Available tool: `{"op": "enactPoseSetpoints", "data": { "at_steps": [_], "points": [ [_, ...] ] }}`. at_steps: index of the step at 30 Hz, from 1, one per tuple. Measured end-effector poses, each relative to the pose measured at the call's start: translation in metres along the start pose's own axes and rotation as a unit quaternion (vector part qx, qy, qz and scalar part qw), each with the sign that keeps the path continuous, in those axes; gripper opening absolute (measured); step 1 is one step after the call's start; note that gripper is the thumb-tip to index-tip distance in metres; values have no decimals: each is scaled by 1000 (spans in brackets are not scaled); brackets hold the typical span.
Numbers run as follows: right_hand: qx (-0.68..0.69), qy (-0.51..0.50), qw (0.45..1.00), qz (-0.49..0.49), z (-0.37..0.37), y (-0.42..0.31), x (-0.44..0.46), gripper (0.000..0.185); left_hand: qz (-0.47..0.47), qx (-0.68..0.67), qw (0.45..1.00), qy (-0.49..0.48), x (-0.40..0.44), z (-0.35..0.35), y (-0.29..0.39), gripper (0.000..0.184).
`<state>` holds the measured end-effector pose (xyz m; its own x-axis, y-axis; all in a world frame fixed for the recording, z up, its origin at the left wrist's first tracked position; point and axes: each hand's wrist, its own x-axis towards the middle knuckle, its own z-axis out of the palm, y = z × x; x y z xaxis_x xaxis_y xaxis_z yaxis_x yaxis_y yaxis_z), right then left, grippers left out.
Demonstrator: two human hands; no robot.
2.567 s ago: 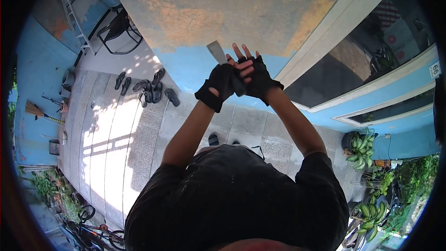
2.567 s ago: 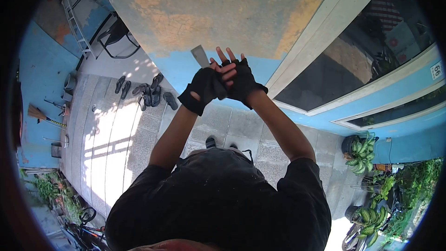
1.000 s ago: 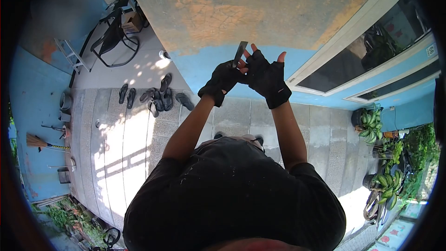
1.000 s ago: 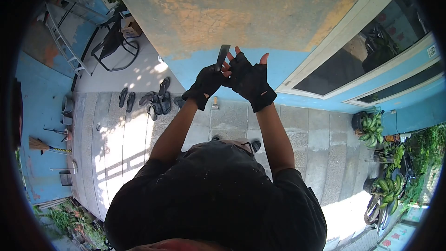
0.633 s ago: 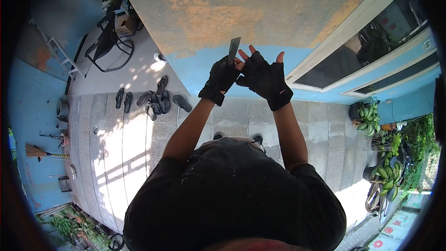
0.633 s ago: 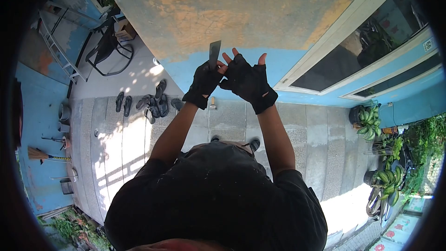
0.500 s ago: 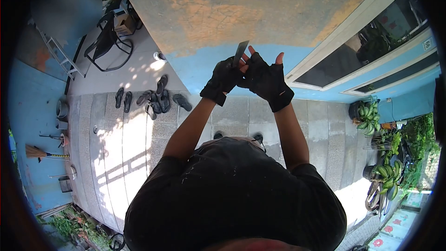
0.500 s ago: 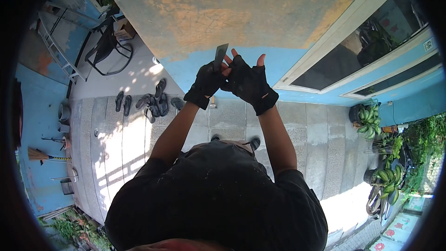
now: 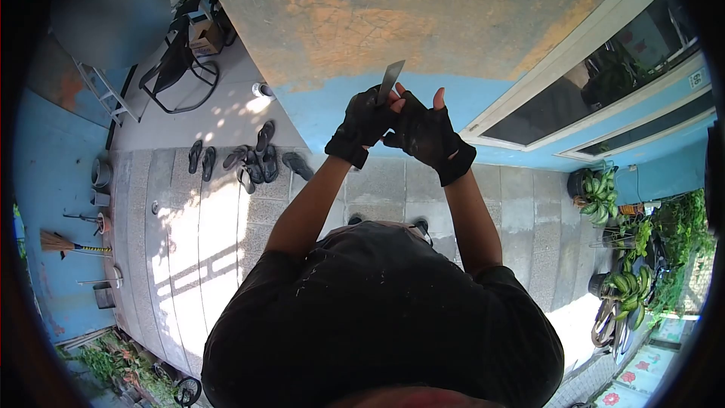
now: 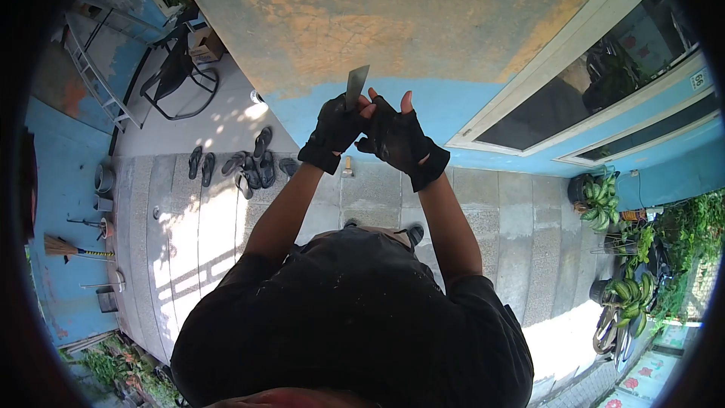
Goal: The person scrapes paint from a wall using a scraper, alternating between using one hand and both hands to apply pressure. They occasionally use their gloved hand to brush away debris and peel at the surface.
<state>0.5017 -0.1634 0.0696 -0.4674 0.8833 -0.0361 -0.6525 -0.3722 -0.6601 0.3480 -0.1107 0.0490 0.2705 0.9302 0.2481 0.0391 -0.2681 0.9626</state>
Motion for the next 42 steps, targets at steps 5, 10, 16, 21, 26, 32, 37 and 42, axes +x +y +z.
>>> {"op": "enactPoseSetpoints", "data": {
  "at_steps": [5,10,16,21,26,32,37,42],
  "points": [
    [-117,9,993,15,11,-1,2,99,-27,-8,998,49,3,-7,8,19],
    [21,86,993,-75,16,-15,-3,110,-54,55,996,-53,-4,-14,5,24],
    [72,-2,990,-124,-22,-27,-4,110,-45,141,986,-82,-18,9,-5,25],
    [84,43,987,-132,-17,-30,-12,109,-8,118,991,-70,-9,13,-16,22],
    [-278,210,931,-108,-55,-27,-15,93,-189,-264,942,-88,9,12,-19,38],
    [-529,138,834,-77,-32,-26,-27,34,-52,-286,956,-48,21,46,-3,55],
    [-435,165,882,-72,-31,-35,-29,16,-75,-292,946,-118,38,70,-8,55],
    [-349,125,925,-88,-33,-94,-40,12,-91,-236,951,-178,60,86,59,55]
  ]
}}
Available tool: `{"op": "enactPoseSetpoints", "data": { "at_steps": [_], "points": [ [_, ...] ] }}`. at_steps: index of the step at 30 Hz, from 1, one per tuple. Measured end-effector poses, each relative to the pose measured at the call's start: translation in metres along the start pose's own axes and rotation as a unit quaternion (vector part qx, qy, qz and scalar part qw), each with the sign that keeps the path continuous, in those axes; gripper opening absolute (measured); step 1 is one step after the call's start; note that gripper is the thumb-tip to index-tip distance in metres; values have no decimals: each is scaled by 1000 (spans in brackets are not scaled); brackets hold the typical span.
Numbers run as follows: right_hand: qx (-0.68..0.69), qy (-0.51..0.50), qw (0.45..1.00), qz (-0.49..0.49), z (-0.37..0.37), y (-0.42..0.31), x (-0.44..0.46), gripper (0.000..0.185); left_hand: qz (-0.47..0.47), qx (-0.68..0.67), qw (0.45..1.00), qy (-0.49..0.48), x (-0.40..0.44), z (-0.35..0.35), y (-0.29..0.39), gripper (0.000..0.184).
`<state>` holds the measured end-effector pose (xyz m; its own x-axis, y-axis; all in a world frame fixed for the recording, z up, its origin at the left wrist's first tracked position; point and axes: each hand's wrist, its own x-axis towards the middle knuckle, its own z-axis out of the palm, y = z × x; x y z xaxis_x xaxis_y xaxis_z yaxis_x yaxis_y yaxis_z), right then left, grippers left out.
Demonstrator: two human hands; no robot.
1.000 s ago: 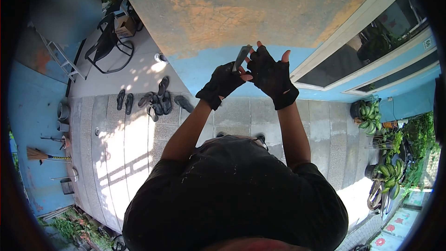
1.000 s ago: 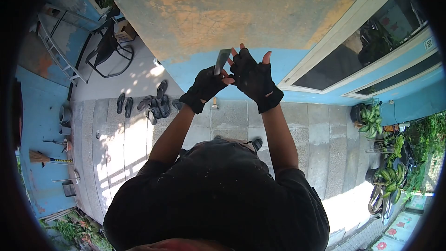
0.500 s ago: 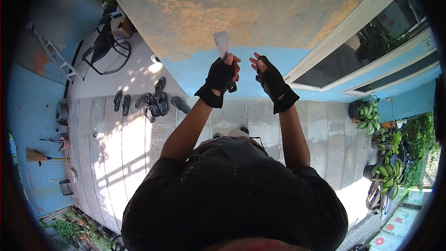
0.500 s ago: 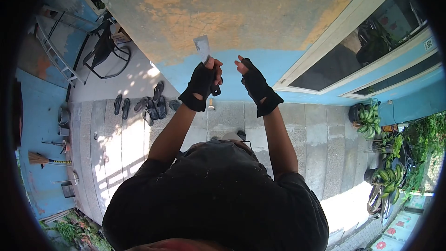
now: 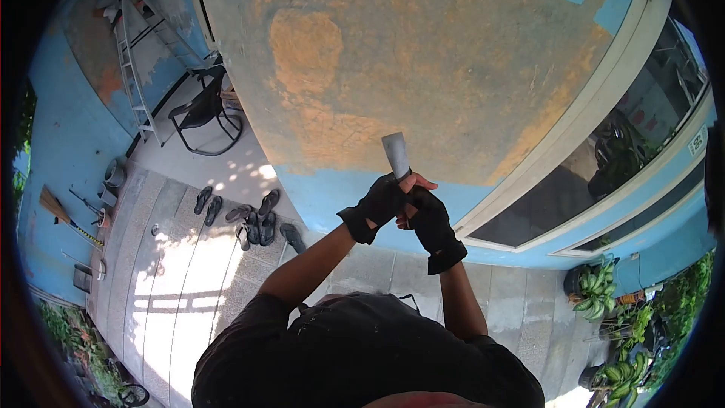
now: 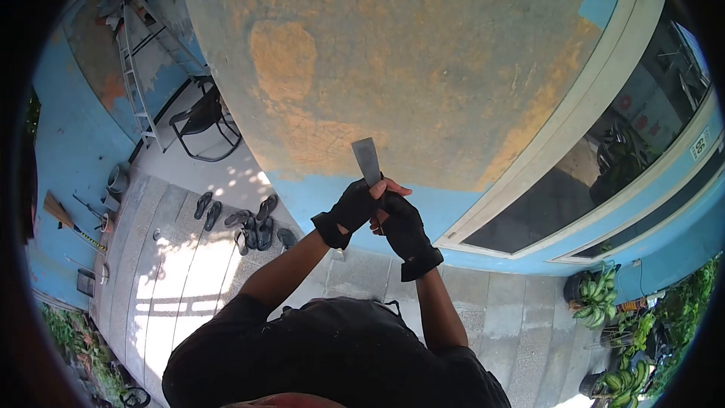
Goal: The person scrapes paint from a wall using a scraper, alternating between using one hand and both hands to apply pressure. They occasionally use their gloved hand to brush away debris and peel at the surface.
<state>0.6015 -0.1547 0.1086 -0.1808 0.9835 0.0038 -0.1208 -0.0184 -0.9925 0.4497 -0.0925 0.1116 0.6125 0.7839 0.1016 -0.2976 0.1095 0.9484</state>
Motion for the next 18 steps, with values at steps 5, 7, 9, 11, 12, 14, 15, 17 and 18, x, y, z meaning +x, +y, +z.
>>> {"op": "enactPoseSetpoints", "data": {
  "at_steps": [5,7,9,11,12,14,15,17,18],
  "points": [
    [-12,-19,998,-61,-19,-69,10,31,145,38,989,18,44,21,60,51],
    [33,-65,990,-121,-29,-95,20,40,156,39,987,17,59,25,85,51],
    [101,-156,977,-102,-35,-132,31,40,167,-29,985,-27,82,30,109,52],
    [213,-273,932,-110,-45,-155,55,28,166,-1,986,-12,98,42,144,44],
    [282,-311,905,-67,-48,-167,66,25,184,-37,982,-1,107,52,163,42],
    [389,-361,847,-19,-47,-200,80,20,224,-56,973,-33,134,55,193,44],
    [382,-375,844,-27,-51,-213,92,17,227,-57,972,-33,145,55,208,44],
    [317,-281,902,-89,-46,-246,97,9,209,-67,973,-69,162,58,237,45],
    [314,-281,903,-91,-41,-263,95,9,212,-67,972,-72,164,62,250,45]
  ]
}}
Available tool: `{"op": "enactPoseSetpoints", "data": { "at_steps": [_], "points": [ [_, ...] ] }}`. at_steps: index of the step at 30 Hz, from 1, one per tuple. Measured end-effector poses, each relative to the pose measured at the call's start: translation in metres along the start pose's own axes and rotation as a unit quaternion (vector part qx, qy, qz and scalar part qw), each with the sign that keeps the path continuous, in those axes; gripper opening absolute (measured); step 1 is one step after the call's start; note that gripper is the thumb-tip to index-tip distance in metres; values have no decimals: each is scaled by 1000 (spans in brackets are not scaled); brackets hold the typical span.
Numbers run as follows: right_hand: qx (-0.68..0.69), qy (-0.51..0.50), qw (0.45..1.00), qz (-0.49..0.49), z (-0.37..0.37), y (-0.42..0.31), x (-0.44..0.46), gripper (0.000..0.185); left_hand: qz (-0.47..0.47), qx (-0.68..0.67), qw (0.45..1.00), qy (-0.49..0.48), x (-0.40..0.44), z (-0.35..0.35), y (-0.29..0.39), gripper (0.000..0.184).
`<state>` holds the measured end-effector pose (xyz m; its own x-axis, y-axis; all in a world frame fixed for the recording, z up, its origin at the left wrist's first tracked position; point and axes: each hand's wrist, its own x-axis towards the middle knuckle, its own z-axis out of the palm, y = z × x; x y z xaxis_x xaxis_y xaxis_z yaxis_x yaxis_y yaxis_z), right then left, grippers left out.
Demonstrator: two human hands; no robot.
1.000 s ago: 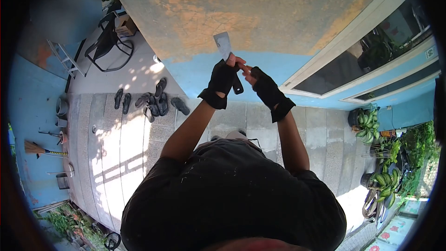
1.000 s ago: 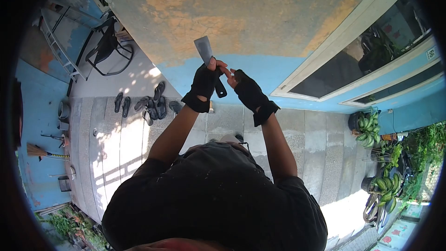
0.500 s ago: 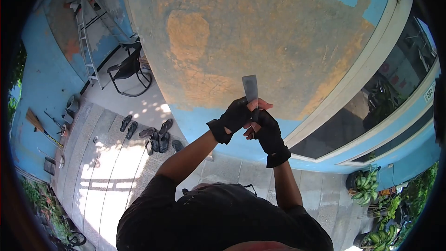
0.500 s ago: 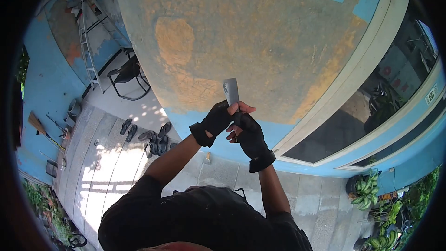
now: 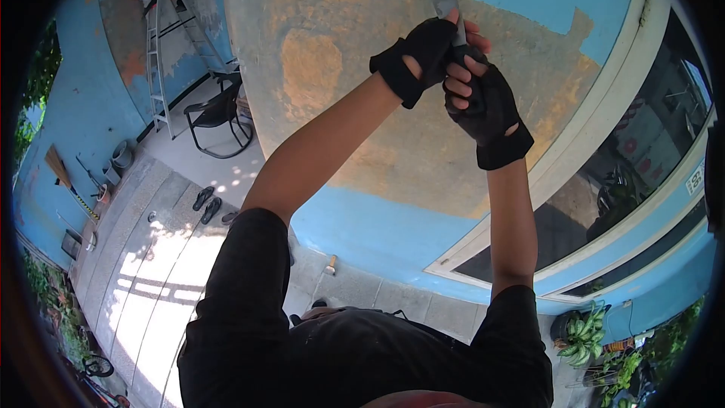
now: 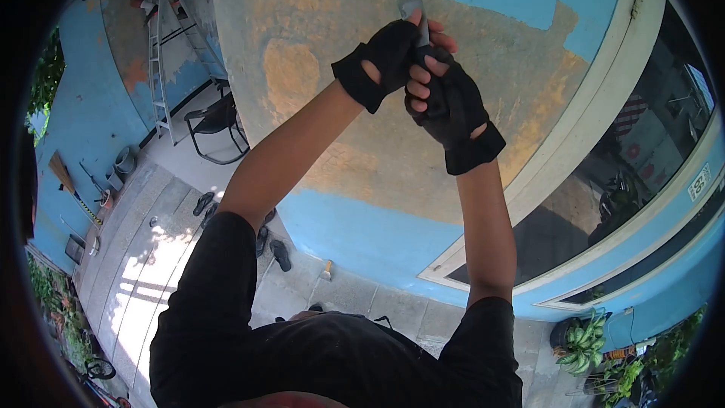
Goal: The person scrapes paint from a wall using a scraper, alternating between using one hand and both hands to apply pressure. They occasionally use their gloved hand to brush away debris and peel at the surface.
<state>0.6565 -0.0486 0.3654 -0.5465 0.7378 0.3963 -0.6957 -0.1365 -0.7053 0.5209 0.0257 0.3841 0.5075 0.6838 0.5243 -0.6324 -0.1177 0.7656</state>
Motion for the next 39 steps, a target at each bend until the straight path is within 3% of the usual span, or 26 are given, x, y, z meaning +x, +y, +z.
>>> {"op": "enactPoseSetpoints", "data": {
  "at_steps": [2,5,8,15,18,20,24,28,33,36,39],
  "points": [
    [-16,64,998,2,21,-17,13,3,-38,57,995,73,13,9,19,45],
    [-11,-18,1000,4,-12,-28,37,7,22,4,995,98,48,-1,12,45],
    [-71,-12,996,-53,-7,-23,44,8,36,43,993,101,45,6,20,44],
    [-26,-8,999,-22,-15,-24,63,9,26,81,986,143,47,-1,30,43],
    [-19,-23,999,-22,-14,-19,64,10,33,68,988,135,45,-5,32,40],
    [-86,50,994,-43,2,-16,59,11,35,44,992,115,58,-20,24,38],
    [-98,55,992,-52,4,-17,63,12,62,-3,996,66,61,-23,26,31],
    [-78,57,994,-47,9,-17,57,13,50,-11,996,79,54,-14,31,27],
    [-51,34,998,-18,12,-28,56,15,15,64,985,161,45,7,41,27],
    [-82,80,993,-39,14,-20,54,15,53,18,994,92,54,-12,28,29],
    [-93,53,993,-49,13,-21,64,15,55,43,988,140,65,-15,39,29]
  ]
}}
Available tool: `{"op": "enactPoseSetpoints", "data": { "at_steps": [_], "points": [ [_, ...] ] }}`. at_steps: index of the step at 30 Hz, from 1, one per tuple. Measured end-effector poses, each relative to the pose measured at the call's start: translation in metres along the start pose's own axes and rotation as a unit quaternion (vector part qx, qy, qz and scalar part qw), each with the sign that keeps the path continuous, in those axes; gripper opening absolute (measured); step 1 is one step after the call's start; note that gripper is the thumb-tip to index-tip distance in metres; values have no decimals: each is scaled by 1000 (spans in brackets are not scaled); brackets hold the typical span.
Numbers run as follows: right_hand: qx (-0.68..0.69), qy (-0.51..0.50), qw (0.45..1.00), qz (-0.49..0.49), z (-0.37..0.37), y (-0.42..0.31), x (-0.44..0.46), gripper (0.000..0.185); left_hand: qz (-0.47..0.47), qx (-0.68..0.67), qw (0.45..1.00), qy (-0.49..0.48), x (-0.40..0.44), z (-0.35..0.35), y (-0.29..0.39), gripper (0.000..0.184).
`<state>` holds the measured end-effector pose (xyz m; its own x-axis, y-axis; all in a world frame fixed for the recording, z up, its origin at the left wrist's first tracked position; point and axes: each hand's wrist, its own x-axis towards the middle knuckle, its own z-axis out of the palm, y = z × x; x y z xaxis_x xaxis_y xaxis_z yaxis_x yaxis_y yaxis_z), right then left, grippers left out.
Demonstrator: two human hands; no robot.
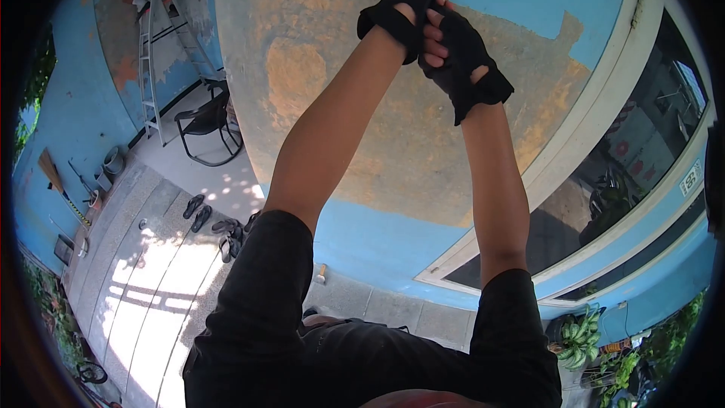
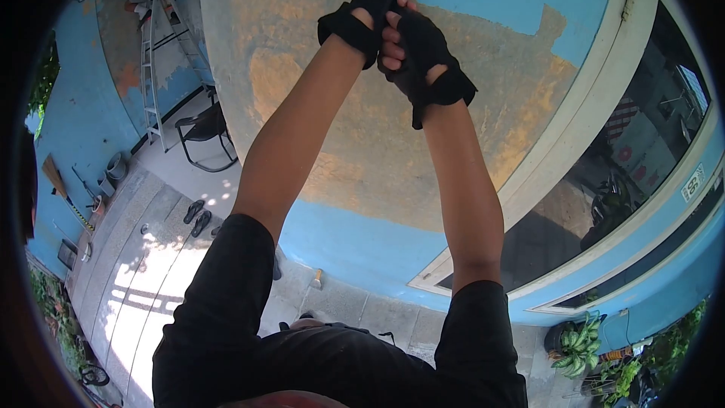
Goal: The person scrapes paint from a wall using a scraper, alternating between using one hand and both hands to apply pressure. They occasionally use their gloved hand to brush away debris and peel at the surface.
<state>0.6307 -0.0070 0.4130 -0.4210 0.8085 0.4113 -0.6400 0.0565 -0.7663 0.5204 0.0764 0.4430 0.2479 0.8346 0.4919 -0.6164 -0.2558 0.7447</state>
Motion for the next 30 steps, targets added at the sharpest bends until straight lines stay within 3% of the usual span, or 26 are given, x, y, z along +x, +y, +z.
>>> {"op": "enactPoseSetpoints", "data": {
  "at_steps": [5,11,15,19,23,26,30],
  "points": [
    [-7,33,999,-16,7,11,-5,15,-16,-15,996,-87,-2,-15,-5,27],
    [18,57,998,-16,9,12,-6,17,-29,-8,999,-35,-20,-2,-4,27],
    [21,4,1000,1,2,6,9,16,-17,-3,1000,-25,-4,1,5,29],
    [4,43,999,-18,14,14,0,17,-56,-72,992,-88,-5,-10,6,30],
    [45,13,999,-8,14,12,4,15,-41,25,997,-65,-15,1,18,31],
    [41,75,996,-26,16,19,-2,15,-65,54,996,-43,-27,-1,13,32],
    [36,16,999,-13,10,10,4,16,-40,55,997,-35,-19,2,18,33]
  ]
}}
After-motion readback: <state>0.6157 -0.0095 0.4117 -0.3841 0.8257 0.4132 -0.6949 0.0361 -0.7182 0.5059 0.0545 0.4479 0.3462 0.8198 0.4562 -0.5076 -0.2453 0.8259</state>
